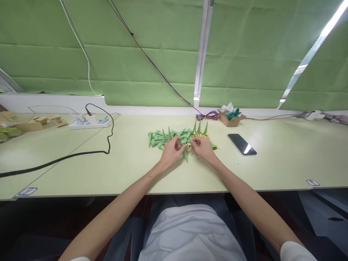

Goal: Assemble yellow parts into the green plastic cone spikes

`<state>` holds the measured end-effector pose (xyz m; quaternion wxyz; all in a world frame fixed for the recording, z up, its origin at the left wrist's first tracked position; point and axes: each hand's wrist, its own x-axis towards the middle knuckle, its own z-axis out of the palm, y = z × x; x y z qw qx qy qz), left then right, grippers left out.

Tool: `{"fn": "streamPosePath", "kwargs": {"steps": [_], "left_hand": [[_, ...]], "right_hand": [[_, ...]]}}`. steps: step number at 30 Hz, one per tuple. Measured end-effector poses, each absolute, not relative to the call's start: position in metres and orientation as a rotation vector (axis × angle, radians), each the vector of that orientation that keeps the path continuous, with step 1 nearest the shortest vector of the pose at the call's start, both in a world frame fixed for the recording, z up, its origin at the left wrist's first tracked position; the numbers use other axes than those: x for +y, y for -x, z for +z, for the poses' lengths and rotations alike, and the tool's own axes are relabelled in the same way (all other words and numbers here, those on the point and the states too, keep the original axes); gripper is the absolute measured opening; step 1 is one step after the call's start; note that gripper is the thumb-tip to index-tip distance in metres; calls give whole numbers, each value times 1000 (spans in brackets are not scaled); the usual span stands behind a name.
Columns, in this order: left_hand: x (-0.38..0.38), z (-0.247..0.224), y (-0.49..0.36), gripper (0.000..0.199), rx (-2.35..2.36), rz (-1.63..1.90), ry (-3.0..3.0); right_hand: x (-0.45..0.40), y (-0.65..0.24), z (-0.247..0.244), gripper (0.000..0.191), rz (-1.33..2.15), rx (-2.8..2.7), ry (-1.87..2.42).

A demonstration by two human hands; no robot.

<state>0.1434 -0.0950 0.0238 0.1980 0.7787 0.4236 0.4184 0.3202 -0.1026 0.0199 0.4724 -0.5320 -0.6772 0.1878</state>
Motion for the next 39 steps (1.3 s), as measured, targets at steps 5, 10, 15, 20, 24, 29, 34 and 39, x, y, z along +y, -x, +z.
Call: {"fn": "streamPosePath", "kwargs": {"steps": [5, 10, 15, 20, 24, 29, 34, 39], "left_hand": [[-93, 21, -143, 31, 1182, 1140, -2197], [-90, 18, -142, 38, 1196, 1133, -2205], [-89, 17, -142, 37, 1219, 1128, -2209], [-89, 18, -143, 36, 1264, 1129, -2194], [-89, 17, -143, 36, 1267, 1144, -2188], [-88, 18, -143, 35, 1251, 1158, -2184], [-89, 18, -142, 35, 1243, 1150, -2198], [-89, 18, -142, 36, 1217, 1149, -2206]], "right_hand": [[-103, -320, 19, 28, 513, -1672, 1283], [-104, -320, 21, 28, 549, -1658, 1262], [-106, -319, 22, 24, 589, -1645, 1239], [-107, -319, 22, 18, 617, -1666, 1212], [-107, -319, 21, 16, 617, -1688, 1206], [-105, -319, 19, 18, 623, -1692, 1207], [-106, -318, 21, 20, 610, -1705, 1224], [-105, -319, 22, 29, 519, -1758, 1287]]}}
